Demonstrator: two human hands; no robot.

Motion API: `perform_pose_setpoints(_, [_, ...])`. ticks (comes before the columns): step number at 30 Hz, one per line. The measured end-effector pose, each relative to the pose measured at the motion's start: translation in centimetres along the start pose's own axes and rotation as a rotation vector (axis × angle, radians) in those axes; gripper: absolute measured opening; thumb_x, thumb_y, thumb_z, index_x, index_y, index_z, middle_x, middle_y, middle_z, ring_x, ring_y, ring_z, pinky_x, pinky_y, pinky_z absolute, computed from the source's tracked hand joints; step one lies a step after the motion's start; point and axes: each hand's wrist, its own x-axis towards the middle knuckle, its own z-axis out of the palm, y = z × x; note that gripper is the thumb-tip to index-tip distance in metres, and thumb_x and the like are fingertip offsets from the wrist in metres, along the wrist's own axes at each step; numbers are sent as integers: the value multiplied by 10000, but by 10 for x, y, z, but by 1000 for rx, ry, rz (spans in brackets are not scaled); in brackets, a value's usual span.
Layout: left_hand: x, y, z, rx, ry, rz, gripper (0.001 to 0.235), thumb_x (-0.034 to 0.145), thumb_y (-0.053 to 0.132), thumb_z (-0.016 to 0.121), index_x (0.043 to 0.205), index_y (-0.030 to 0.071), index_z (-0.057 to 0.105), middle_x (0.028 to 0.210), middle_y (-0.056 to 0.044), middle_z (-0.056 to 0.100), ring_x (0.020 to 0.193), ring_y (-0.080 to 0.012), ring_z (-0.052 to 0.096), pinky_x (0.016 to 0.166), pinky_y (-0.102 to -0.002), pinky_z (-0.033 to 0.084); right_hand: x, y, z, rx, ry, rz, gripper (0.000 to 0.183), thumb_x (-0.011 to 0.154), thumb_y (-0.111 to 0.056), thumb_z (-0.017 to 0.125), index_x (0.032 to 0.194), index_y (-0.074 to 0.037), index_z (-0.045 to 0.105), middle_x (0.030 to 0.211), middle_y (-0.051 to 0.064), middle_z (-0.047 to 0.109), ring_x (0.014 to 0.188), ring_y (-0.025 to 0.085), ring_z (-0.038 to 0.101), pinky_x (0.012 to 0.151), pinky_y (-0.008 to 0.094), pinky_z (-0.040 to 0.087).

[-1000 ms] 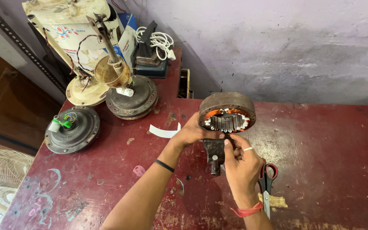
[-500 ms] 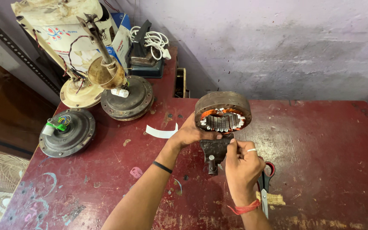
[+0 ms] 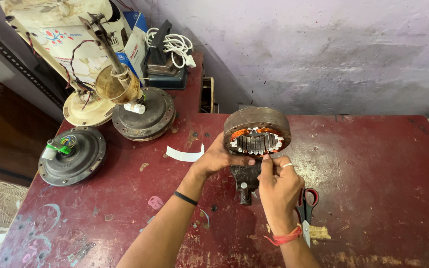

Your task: The person works on a motor armature clamped in a bench vise, using shears to trim and adjust copper windings and white insulation. The person repeatedly rotates the armature to access different sections and continues trimming throughout the clip.

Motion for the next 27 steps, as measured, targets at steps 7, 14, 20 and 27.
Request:
perform_pose_setpoints(7, [-2,-6,-3,71,34,49,631,749,24,891,1324,39,631,1206,-34,712,1134,-159,643,1028,-350,545,-2,-3,1,51,13,-61,164,973,-95,652,852,15,645,596,92,700,498,112,691,377,235,452])
perform_pose_setpoints(14, [-2,-10,-4,103,30,42,596,776,50,878,1321,31,637,1188,-36,714,1109,-156,644,1012,-351,550,-19,-1,-3,66,-43,8,199,987,-108,626,833,17,613,549,72,672,433,93,622,376,246,429])
perform_pose_setpoints(20, [-1,-10,-1,87,60,15,614,772,59,874,1332,33,623,1205,-43,709,1131,-167,648,1019,-352,545,-11,-2,-8,63,-74,49,189,978,-122,634,836,2,629,546,83,682,406,106,633,344,261,442])
perform_pose_setpoints(27, [0,-7,-2,95,-2,36,645,751,46,894,1337,14,626,1238,-60,713,1162,-180,645,1065,-363,530,-10,-1,-3,72,-78,54,205,971,-102,629,817,30,605,567,119,691,418,150,653,343,252,458])
